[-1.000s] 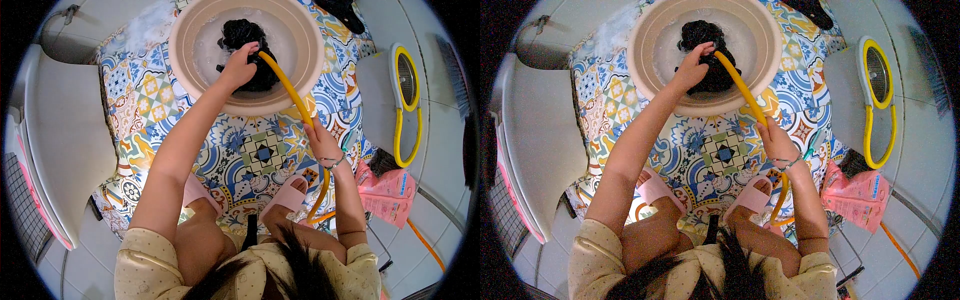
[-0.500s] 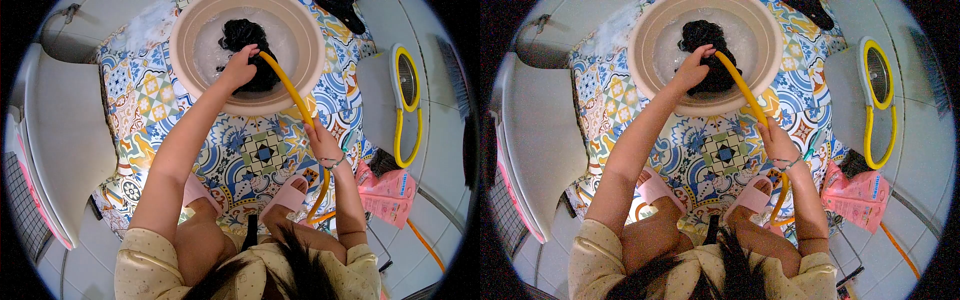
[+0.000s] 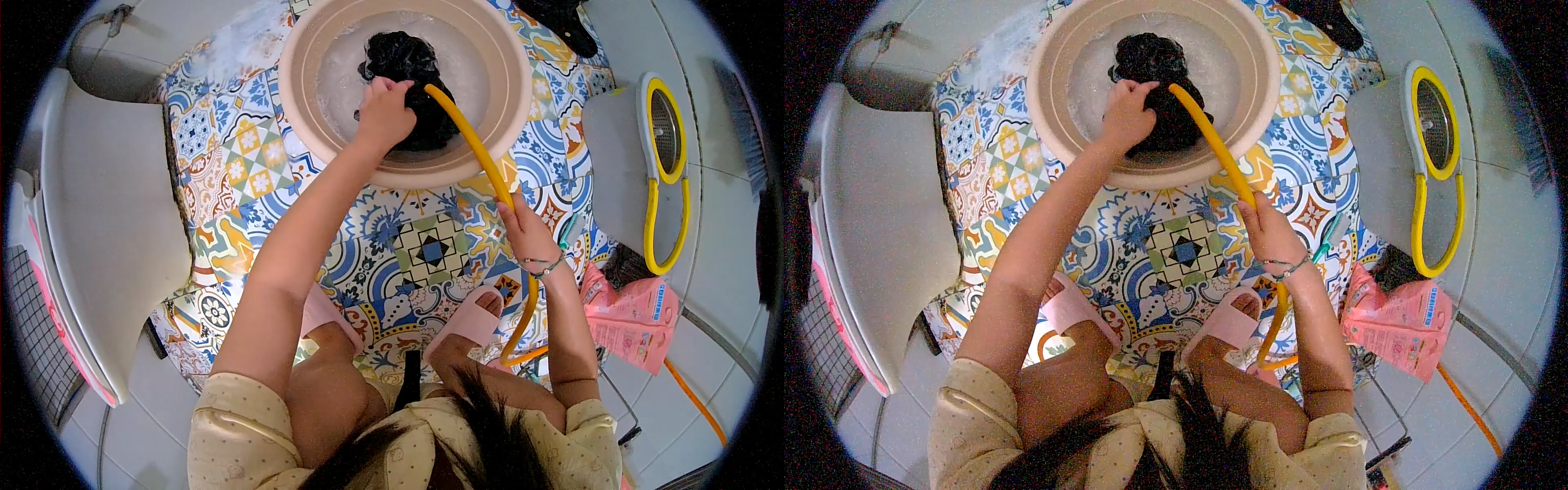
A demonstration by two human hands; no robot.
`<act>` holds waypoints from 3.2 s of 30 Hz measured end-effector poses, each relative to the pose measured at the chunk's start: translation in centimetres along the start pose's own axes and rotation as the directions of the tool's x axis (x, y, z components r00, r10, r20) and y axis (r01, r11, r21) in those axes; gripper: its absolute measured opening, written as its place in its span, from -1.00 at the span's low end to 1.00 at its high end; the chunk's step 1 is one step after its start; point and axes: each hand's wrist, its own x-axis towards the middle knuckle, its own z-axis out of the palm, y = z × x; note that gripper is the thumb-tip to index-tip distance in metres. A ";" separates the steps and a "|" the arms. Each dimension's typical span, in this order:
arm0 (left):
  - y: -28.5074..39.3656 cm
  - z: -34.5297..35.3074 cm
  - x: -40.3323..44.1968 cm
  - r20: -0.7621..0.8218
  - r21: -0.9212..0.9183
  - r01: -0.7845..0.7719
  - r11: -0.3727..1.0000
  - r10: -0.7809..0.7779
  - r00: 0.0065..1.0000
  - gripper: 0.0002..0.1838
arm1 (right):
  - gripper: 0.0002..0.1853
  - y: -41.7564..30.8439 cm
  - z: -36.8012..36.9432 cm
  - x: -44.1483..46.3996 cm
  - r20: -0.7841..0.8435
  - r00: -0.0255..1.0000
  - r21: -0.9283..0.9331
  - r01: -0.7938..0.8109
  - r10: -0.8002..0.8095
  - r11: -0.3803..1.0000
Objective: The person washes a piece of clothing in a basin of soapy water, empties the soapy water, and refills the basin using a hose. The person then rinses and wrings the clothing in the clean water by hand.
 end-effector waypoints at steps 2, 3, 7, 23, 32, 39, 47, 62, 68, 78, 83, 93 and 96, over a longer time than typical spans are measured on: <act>0.0 -0.3 0.1 -0.025 0.049 0.047 0.998 -0.045 0.999 -0.49 | -0.62 -0.1 0.0 0.0 0.003 1.000 0.005 -0.014 0.014 1.000; 0.1 -0.5 0.1 -0.030 0.044 0.059 0.997 -0.058 0.998 -0.49 | -0.62 -0.1 0.0 0.0 0.005 1.000 0.007 -0.020 0.020 1.000; 0.3 -0.7 0.1 -0.025 0.019 0.093 0.995 -0.093 0.995 -0.49 | -0.62 0.3 0.2 0.1 -0.016 1.000 -0.003 0.008 -0.008 1.000; 0.4 -0.8 0.1 -0.011 0.006 0.097 0.995 -0.097 0.995 -0.51 | -0.62 1.0 0.6 0.2 -0.043 0.998 0.015 0.043 -0.042 0.999; 0.0 -0.3 0.2 0.001 -0.035 0.055 0.998 -0.055 0.998 -0.53 | -0.62 1.9 0.9 0.6 -0.038 0.999 0.010 0.039 -0.039 0.999; -0.3 -0.1 0.2 0.015 -0.017 0.027 1.000 -0.026 1.000 -0.55 | -0.62 1.2 0.7 0.3 -0.040 0.997 0.036 0.066 -0.065 0.997; 0.1 -0.4 0.0 -0.001 -0.075 0.014 0.997 -0.014 1.000 -0.53 | -0.63 1.1 0.5 0.3 -0.024 0.999 0.040 0.042 -0.041 0.998; 0.3 -0.6 0.1 0.016 -0.094 -0.011 0.996 0.013 1.000 -0.52 | -0.65 1.7 0.9 0.5 -0.036 0.998 0.042 0.047 -0.046 0.998; -0.7 0.4 0.4 -0.071 -0.030 -0.024 0.999 0.022 0.997 -0.49 | -0.65 1.1 0.7 0.3 -0.047 0.998 0.026 0.042 -0.041 0.999; -0.3 -0.2 0.1 -0.013 -0.005 0.039 0.999 -0.039 0.999 -0.46 | -0.63 1.3 0.8 0.4 -0.040 0.999 0.010 0.036 -0.035 0.999; -0.1 -0.5 0.1 -0.006 -0.001 0.064 0.998 -0.064 0.998 -0.47 | -0.63 1.3 0.8 0.4 -0.043 0.998 0.027 0.046 -0.044 0.999; 0.4 -0.9 0.1 0.006 0.017 0.130 0.991 -0.130 0.991 -0.47 | -0.62 2.0 1.0 0.7 -0.046 0.998 0.008 0.034 -0.033 0.999; 0.5 -1.1 0.1 0.013 0.020 0.131 0.991 -0.132 0.991 -0.46 | -0.62 1.8 0.7 0.7 0.005 0.999 -0.046 -0.047 0.047 0.998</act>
